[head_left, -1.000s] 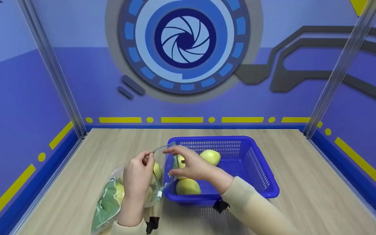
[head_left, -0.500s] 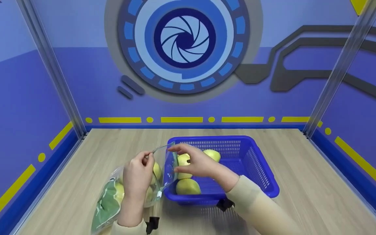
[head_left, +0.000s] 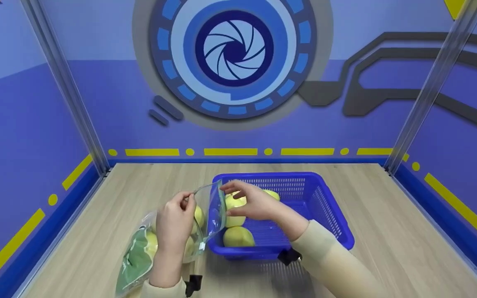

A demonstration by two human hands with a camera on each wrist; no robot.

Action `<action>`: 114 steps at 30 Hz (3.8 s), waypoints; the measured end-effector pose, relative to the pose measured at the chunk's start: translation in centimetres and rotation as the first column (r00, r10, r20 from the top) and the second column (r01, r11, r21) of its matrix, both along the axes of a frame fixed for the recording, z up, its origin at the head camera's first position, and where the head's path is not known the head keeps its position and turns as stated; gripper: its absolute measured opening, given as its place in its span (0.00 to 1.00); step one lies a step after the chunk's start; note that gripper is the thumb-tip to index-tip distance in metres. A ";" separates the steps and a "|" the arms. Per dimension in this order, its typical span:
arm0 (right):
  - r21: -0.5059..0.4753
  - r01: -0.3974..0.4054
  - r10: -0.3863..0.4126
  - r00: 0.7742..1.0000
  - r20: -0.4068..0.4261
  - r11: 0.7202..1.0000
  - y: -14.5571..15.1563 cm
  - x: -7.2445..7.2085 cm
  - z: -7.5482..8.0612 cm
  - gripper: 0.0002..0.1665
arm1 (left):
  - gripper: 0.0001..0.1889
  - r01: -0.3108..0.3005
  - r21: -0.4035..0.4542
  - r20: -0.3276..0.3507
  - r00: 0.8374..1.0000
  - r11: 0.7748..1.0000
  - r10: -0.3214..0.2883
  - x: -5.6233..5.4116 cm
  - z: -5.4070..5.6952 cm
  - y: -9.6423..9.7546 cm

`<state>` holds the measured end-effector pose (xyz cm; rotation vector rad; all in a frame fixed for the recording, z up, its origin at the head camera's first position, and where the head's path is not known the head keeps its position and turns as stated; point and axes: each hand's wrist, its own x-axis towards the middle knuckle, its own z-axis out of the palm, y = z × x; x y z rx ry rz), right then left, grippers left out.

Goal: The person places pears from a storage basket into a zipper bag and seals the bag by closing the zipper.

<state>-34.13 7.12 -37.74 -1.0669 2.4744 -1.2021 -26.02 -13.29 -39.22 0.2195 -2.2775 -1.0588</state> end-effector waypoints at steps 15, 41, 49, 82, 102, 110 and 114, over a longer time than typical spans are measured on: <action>0.137 0.075 -0.080 0.996 0.030 0.988 0.6 -1.4 1.6 0.33 | 0.10 0.012 0.015 0.018 1.000 1.000 -0.012 0.0 0.1 0.0; 0.310 -0.034 0.039 0.999 -0.010 0.950 0.3 -6.0 -1.3 0.40 | 0.10 0.010 0.015 0.018 1.000 1.000 -0.010 0.1 0.0 -0.2; 0.381 -0.022 0.017 1.000 0.016 0.924 -0.5 -5.7 -2.3 0.40 | 0.09 0.007 0.015 0.009 1.000 1.000 -0.008 0.0 0.0 -0.2; 0.351 -0.015 0.015 1.000 0.003 0.936 -1.0 -5.6 -4.1 0.40 | 0.09 0.008 0.007 0.012 1.000 1.000 -0.008 -0.1 -0.1 -0.1; 0.294 -0.049 0.056 0.998 -0.017 0.955 0.7 -6.0 -2.0 0.39 | 0.09 0.012 0.004 0.012 1.000 1.000 -0.012 -0.1 0.0 -0.2; 0.274 -0.057 0.066 0.998 -0.024 0.960 1.4 -5.8 -1.0 0.39 | 0.09 0.019 0.021 0.038 0.999 1.000 -0.020 0.0 0.0 -0.1; 0.242 -0.056 0.062 0.998 -0.020 0.969 1.7 -5.6 -0.6 0.39 | 0.09 0.015 0.015 0.028 0.999 1.000 -0.016 0.0 0.0 -0.1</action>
